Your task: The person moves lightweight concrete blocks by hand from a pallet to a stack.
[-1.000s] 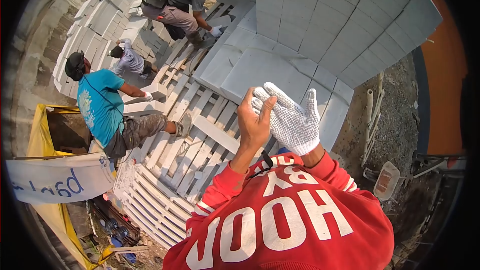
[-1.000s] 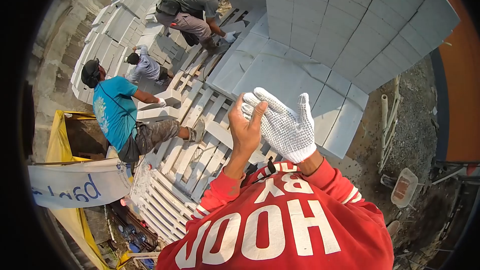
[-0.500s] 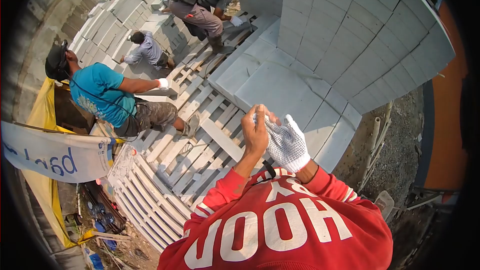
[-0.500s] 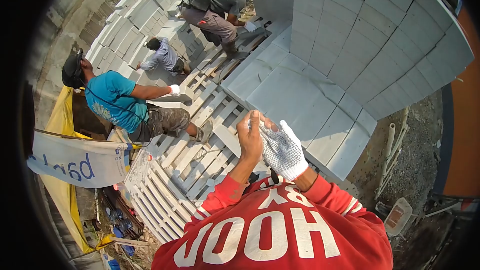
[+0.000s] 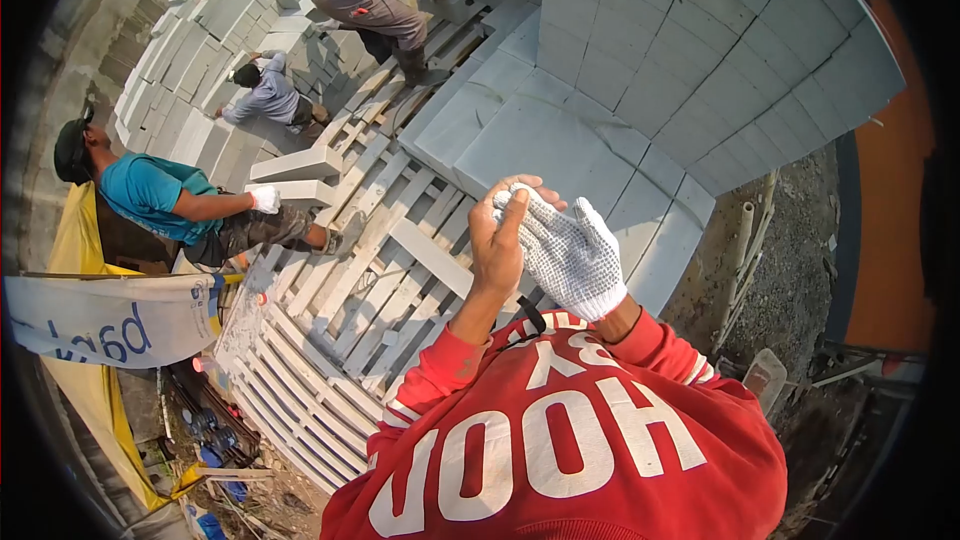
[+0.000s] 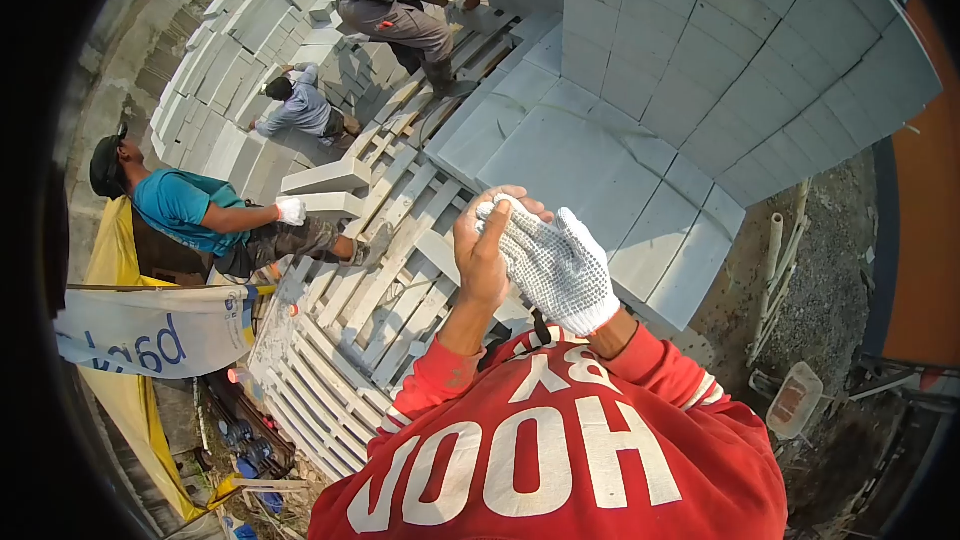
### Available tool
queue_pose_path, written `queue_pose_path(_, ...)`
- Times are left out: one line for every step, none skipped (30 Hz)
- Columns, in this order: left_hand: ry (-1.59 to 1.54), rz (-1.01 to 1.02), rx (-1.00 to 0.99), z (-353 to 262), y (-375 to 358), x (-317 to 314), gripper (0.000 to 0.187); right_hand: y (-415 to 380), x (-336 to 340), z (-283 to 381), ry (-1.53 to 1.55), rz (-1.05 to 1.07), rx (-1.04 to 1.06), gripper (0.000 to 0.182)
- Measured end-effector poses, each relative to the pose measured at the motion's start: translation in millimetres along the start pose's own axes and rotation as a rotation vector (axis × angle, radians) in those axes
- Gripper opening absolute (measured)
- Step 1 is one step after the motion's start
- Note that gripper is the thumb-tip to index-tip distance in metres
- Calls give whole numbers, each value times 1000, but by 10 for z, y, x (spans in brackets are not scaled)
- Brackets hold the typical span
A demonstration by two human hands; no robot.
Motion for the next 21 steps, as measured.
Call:
queue_pose_path(1,-31,-14,38,5,-3,31,17,77,16,-48,8,-11,61)
queue_pose_path(42,-62,-12,98,8,18,36,17,120,42,-99,19,-12,58)
queue_pose_path(35,-60,24,161,15,40,40,32,109,31,-228,10,55,51)
queue_pose_path(27,-51,62,229,19,95,43,64,294,54,-276,-132,69,41)
queue_pose_path(67,-50,108,394,44,208,45,97,463,110,-520,-214,108,36)
queue_pose_path(110,-48,152,594,72,353,47,113,651,209,-759,-307,147,31)
queue_pose_path(199,-93,224,754,62,492,47,117,864,350,-947,-320,190,28)
queue_pose_path(293,-138,293,935,14,674,47,75,1166,515,-1115,-417,223,29)
queue_pose_path(381,-161,366,1188,-59,942,47,30,1471,680,-1285,-527,241,31)
queue_pose_path(474,-187,437,1471,-165,1255,48,-18,1776,844,-1440,-646,246,33)
queue_pose_path(527,-218,520,1753,-329,1606,50,-241,2058,1011,-1722,-800,229,38)
queue_pose_path(583,-256,607,2004,-563,1933,53,-466,2338,1174,-1985,-977,178,43)
queue_pose_path(593,-349,679,2174,-845,2170,51,-772,2735,1350,-1951,-1194,21,47)
queue_pose_path(605,-448,748,2328,-1141,2441,50,-1166,3164,1479,-1885,-1356,19,45)
queue_pose_path(615,-480,824,2537,-1466,2802,44,-1603,3674,1560,-1749,-1475,84,46)
queue_pose_path(568,-548,883,2629,-1739,3031,37,-1968,3747,1502,-1673,-1593,88,45)
queue_pose_path(622,-615,961,2727,-2076,3216,33,-2333,3808,1420,-1624,-1692,67,43)
queue_pose_path(637,-615,1018,2720,-2362,3340,33,-2643,3833,1298,-1575,-1768,49,42)
queue_pose_path(643,-596,1084,2773,-2635,3509,33,-2898,3816,1142,-1541,-1817,27,41)
queue_pose_path(663,-565,1139,2736,-2867,3639,34,-3087,3804,988,-1516,-1847,3,40)
queue_pose_path(682,-530,1193,2710,-3064,3783,34,-3255,3804,808,-1495,-1869,-21,39)
Point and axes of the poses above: each hand's wrist, its own y-axis towards the middle knuckle, its own x-axis out of the back of the hand, z = x × y, the point moved 2 cm from there along y, towards the middle knuckle, and after that the axes turned 9 degrees about y, right-handed, at the moved point
